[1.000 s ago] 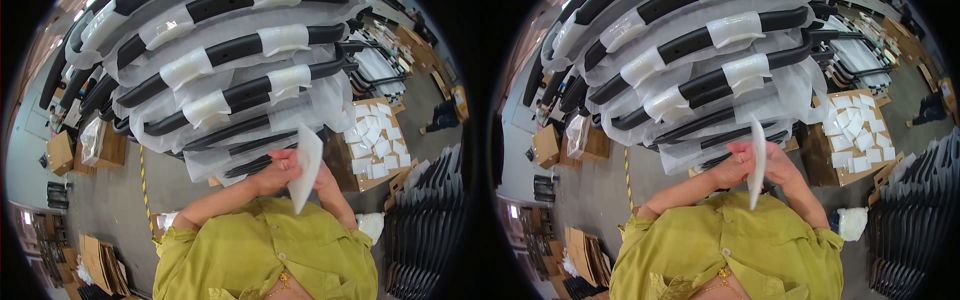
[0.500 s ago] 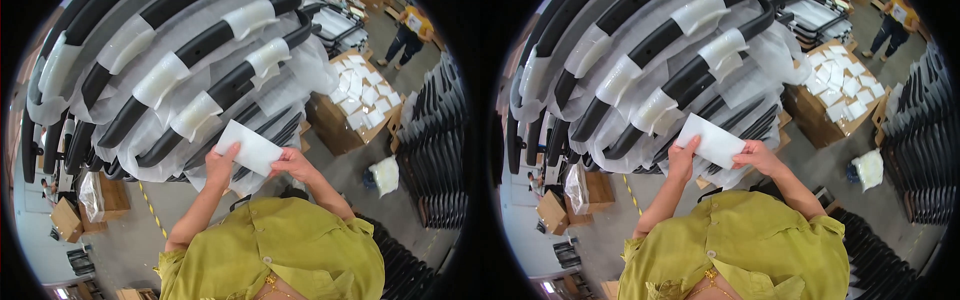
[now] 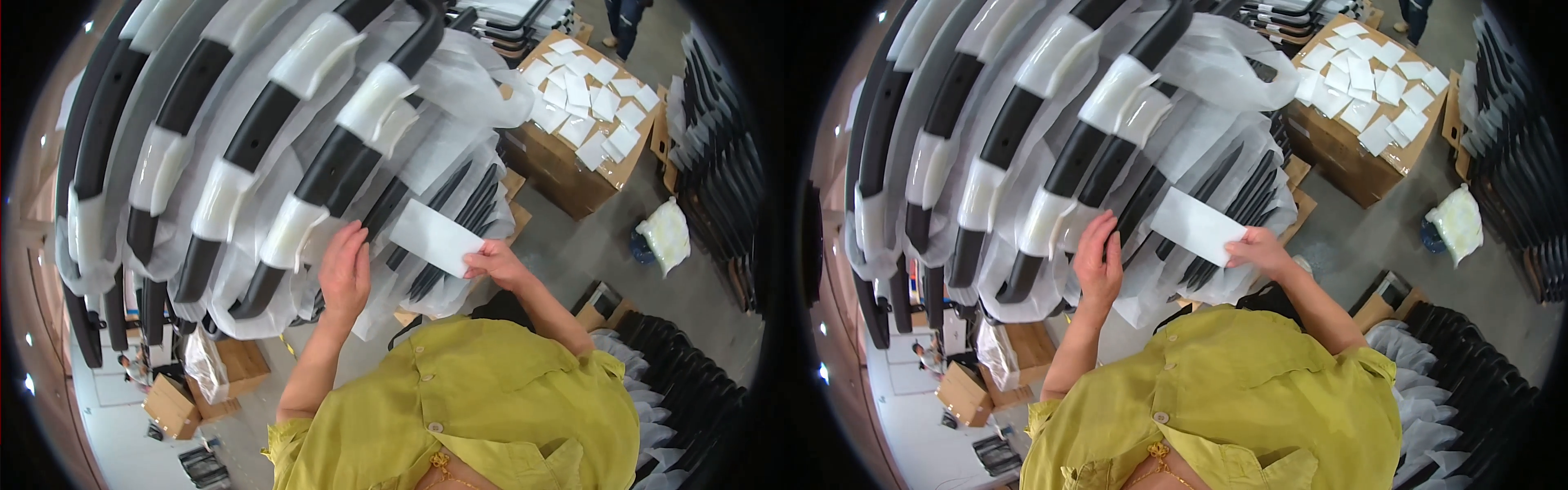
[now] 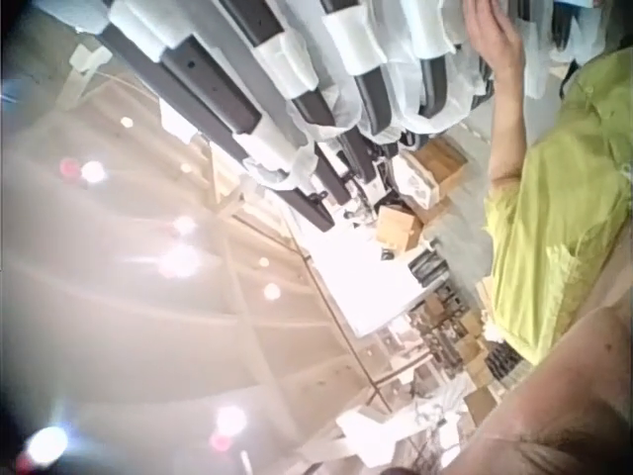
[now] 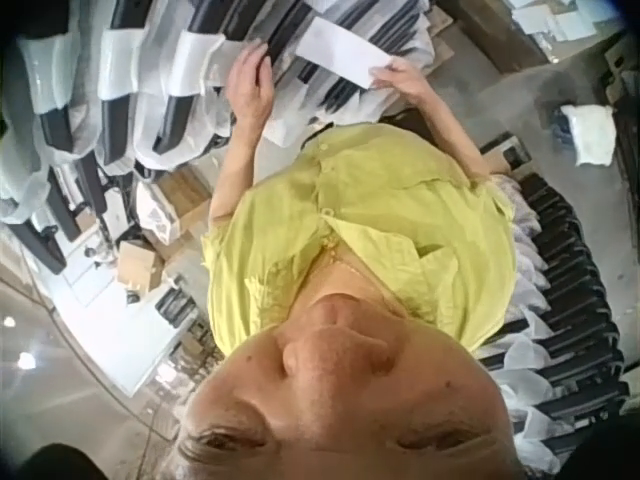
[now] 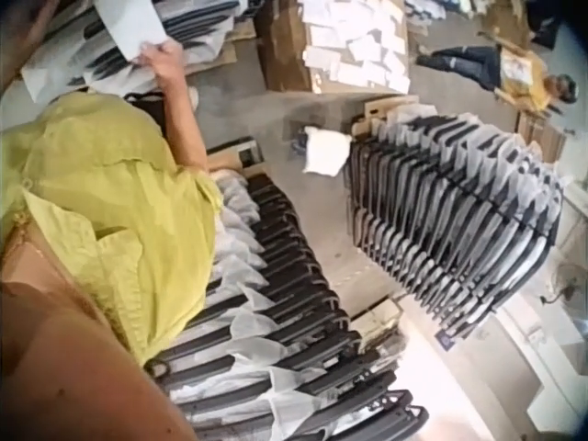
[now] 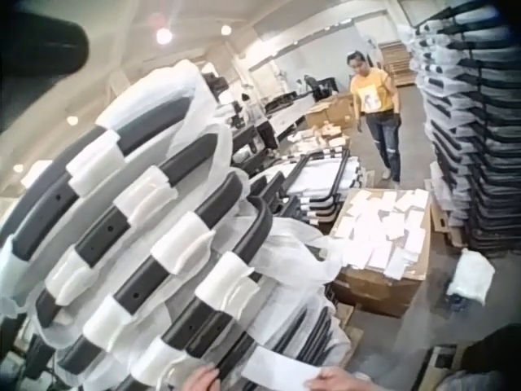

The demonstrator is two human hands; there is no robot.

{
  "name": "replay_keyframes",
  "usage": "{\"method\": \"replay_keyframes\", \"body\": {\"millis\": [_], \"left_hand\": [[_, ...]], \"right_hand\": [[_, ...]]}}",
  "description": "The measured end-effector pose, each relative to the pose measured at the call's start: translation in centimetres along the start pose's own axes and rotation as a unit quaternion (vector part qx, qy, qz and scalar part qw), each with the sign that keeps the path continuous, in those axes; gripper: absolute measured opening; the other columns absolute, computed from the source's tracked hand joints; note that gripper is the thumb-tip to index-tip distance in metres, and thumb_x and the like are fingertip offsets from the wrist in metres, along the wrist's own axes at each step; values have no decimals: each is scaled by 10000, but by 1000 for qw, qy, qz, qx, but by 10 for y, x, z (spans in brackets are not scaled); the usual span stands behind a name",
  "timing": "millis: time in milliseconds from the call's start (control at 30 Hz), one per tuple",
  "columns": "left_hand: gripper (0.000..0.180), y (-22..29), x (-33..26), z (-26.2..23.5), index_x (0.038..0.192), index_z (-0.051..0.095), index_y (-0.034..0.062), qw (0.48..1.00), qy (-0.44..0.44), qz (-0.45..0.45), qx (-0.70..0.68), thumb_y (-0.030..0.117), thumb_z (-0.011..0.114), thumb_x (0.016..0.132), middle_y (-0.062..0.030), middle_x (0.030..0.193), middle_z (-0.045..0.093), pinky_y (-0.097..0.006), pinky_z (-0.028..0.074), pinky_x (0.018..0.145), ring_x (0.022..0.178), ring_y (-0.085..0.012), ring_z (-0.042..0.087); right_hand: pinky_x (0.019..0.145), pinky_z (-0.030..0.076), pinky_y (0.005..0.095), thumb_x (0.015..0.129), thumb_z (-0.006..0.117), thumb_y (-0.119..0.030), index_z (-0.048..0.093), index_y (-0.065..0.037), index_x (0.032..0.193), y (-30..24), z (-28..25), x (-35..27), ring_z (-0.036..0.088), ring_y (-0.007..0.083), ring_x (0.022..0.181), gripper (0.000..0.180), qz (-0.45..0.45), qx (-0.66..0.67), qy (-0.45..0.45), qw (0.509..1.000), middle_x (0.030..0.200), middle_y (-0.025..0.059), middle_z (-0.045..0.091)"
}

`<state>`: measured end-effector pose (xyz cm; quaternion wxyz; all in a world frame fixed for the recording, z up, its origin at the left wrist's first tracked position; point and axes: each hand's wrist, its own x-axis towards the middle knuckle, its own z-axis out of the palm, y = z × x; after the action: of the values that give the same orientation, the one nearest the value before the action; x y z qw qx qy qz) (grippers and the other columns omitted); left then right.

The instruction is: Attaching foam padding to curved plastic parts using small plastic fasteners.

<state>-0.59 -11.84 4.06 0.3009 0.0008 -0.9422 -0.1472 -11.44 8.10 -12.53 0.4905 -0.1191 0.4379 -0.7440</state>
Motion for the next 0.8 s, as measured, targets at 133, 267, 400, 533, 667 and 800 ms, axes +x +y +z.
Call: {"method": "replay_keyframes", "body": {"millis": [133,267,400,533,667,800], "left_hand": [[233,-2,8,10,1000,525,-11,996,-62,-8,65,6,523,768,-164,1027,548,-369,421,821,950,-335,518],[293,0,16,12,1078,477,-22,991,-89,-34,94,23,509,790,-177,1074,520,-377,397,840,991,-339,486],[297,1,4,5,1084,478,-21,986,-108,-84,93,18,507,791,-176,1081,520,-373,394,851,1008,-335,485],[320,0,-6,8,1106,469,-22,983,-133,-121,25,11,508,790,-183,1110,508,-369,378,883,1041,-329,475],[335,-8,-3,18,1144,441,-30,974,-137,-175,29,100,465,836,-210,1150,473,-374,354,903,1066,-373,442],[460,-59,12,37,1182,412,-1,920,-180,-347,-8,348,371,885,-201,1155,477,-361,324,912,1093,-353,430]], "right_hand": [[635,488,237,783,586,-167,584,15,925,10,-8,10,577,112,687,230,-1,33,-17,999,798,55,606],[638,494,242,781,592,-172,588,17,933,8,-18,13,582,119,681,243,20,-30,-26,999,800,61,609],[614,496,238,775,591,-160,577,31,896,2,-14,25,585,124,663,227,13,-24,-25,999,770,70,605],[607,497,239,776,588,-143,556,42,886,-5,-1,43,591,138,666,218,36,24,-28,999,786,89,600],[624,494,240,784,586,-153,552,26,905,-6,-3,53,586,140,672,219,37,39,3,999,801,80,593],[635,492,239,794,578,-164,560,4,914,-10,-4,68,583,140,688,207,63,23,-69,995,796,60,588]]}}
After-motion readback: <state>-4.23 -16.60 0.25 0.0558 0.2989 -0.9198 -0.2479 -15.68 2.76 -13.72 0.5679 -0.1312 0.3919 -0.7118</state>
